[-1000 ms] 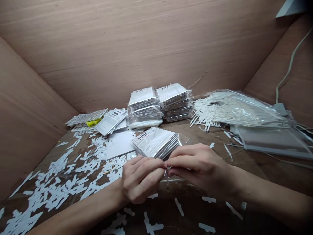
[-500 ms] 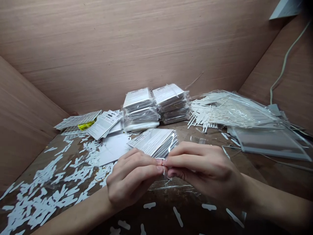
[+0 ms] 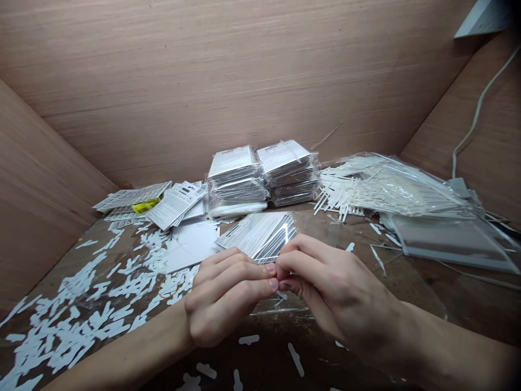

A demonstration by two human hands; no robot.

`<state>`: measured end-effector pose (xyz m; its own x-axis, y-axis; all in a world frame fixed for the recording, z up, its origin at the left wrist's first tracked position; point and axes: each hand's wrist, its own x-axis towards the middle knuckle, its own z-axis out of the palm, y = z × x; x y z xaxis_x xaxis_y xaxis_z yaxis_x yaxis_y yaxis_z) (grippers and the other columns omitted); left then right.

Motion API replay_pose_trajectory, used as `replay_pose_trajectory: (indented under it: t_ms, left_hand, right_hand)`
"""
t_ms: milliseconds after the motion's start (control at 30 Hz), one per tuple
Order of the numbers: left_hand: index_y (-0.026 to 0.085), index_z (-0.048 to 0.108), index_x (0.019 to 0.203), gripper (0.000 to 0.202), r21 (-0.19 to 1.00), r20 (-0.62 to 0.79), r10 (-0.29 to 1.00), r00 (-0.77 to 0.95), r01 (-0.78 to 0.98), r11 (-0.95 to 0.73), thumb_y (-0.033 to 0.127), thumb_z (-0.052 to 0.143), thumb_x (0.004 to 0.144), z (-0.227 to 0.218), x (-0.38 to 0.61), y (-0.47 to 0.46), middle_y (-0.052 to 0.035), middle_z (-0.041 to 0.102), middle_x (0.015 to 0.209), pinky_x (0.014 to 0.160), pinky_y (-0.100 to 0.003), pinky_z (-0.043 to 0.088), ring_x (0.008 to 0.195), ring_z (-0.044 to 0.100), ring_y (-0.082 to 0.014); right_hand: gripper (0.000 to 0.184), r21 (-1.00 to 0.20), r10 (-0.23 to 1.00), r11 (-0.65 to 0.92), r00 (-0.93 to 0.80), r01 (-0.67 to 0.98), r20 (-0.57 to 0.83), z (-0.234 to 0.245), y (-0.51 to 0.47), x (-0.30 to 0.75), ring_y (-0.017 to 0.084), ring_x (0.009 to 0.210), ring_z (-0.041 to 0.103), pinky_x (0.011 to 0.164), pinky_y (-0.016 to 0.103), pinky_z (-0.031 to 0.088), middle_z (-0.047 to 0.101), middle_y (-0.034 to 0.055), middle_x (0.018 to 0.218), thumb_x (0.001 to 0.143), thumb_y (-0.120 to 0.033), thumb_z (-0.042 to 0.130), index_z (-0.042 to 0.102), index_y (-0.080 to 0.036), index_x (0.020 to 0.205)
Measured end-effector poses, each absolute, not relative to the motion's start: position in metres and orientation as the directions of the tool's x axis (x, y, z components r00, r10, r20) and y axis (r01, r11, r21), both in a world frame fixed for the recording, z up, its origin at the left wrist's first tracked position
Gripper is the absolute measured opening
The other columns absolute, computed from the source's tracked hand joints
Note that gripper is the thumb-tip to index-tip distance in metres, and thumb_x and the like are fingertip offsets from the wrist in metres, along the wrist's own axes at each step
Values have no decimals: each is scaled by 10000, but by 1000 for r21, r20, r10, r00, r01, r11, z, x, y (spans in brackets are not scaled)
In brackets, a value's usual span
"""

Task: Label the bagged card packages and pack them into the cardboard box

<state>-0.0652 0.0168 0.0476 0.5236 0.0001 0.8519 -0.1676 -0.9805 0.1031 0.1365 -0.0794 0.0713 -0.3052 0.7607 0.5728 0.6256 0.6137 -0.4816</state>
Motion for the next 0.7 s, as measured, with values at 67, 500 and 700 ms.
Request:
replay_pose_trajectory:
  t_ms: [67,500,700]
  left_hand:
    - [31,760,998,178,110,861,19,508,-151,-982,-32,791,834,47,-63,15,-137,799,922,663,-327,589,759,733,-187]
    - [69,735,1006,165,166,872,98,480,-101,-981,9,790,862,47,-64,8,-113,798,903,652,-298,628,747,755,-177]
    - [84,737,1034,185,161,884,93,458,-111,-981,10,779,869,50,-63,8,-106,809,901,670,-278,661,767,784,-180]
  right_hand:
    - [213,-429,736,635,-335,642,589,69,-81,136,188,819,565,710,304,493,641,93,921,980,33,497,645,-118,949]
    - [200,-201,615,683,-404,702,677,67,-79,137,208,835,530,728,367,462,629,106,930,996,19,453,560,-132,920]
    - [209,-396,664,697,-330,597,671,76,-76,144,166,779,583,658,303,511,627,47,868,937,18,487,540,-184,930]
